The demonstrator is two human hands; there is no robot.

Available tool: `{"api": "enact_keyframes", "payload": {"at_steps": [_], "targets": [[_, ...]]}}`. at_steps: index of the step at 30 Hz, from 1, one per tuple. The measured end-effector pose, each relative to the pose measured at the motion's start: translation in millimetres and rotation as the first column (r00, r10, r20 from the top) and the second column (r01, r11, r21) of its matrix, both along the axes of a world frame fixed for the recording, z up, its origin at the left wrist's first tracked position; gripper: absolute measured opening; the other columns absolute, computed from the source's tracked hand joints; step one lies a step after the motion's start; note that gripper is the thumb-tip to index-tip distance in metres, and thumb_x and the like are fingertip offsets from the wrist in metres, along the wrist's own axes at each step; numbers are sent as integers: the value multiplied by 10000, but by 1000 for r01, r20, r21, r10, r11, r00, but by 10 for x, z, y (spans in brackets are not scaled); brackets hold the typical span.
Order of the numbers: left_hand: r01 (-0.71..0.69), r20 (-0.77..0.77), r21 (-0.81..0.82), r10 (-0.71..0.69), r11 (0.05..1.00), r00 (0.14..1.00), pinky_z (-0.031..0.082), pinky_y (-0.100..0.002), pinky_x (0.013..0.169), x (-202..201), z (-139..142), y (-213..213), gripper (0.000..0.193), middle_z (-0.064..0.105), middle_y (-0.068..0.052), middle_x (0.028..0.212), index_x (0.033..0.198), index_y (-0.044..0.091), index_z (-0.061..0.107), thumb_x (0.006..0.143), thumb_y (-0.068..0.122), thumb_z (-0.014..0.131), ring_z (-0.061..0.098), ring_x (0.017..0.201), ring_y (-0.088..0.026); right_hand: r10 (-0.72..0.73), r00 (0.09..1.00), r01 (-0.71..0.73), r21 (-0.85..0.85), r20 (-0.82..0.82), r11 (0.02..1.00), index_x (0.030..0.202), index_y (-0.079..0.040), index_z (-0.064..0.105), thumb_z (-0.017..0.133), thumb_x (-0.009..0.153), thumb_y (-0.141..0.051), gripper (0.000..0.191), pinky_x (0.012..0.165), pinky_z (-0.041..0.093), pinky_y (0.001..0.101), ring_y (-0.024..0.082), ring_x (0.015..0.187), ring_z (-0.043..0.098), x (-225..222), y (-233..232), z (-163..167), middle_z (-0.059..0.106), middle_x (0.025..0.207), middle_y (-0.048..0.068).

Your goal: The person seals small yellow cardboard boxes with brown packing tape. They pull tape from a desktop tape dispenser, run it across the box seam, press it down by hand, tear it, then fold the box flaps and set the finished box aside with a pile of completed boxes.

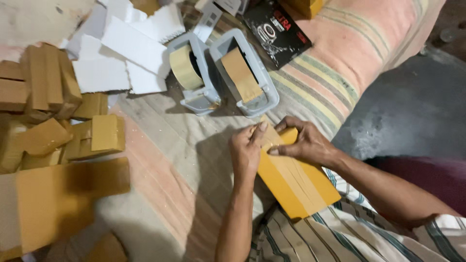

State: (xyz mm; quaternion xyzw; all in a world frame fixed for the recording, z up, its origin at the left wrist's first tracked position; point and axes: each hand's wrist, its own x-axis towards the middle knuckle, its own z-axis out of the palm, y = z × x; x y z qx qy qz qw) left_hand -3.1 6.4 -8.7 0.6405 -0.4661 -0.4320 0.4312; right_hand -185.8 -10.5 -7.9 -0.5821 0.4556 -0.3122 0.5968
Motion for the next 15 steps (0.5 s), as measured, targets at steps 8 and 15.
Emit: {"api": "enact_keyframes", "payload": {"at_steps": [8,15], "targets": [[139,423,-631,188,763,887,576,-322,791,426,1061,626,192,731,-84,934,1089,-4,743,995,164,743,701,857,-205,287,952,-82,-816,106,572,1104,-26,652,953,707,-312,574,855,559,380,262,1016,681,433,-92,521,673,1074,121],[187,458,-771,326,609,827,631,-347,921,467,1108,779,227,775,-68,1077,1163,28,749,957,106,695,779,1007,-239,416,903,-81,-911,105,405,1133,-24,635,957,762,-318,573,786,580,367,282,972,692,709,-159,579,659,1085,148]]}}
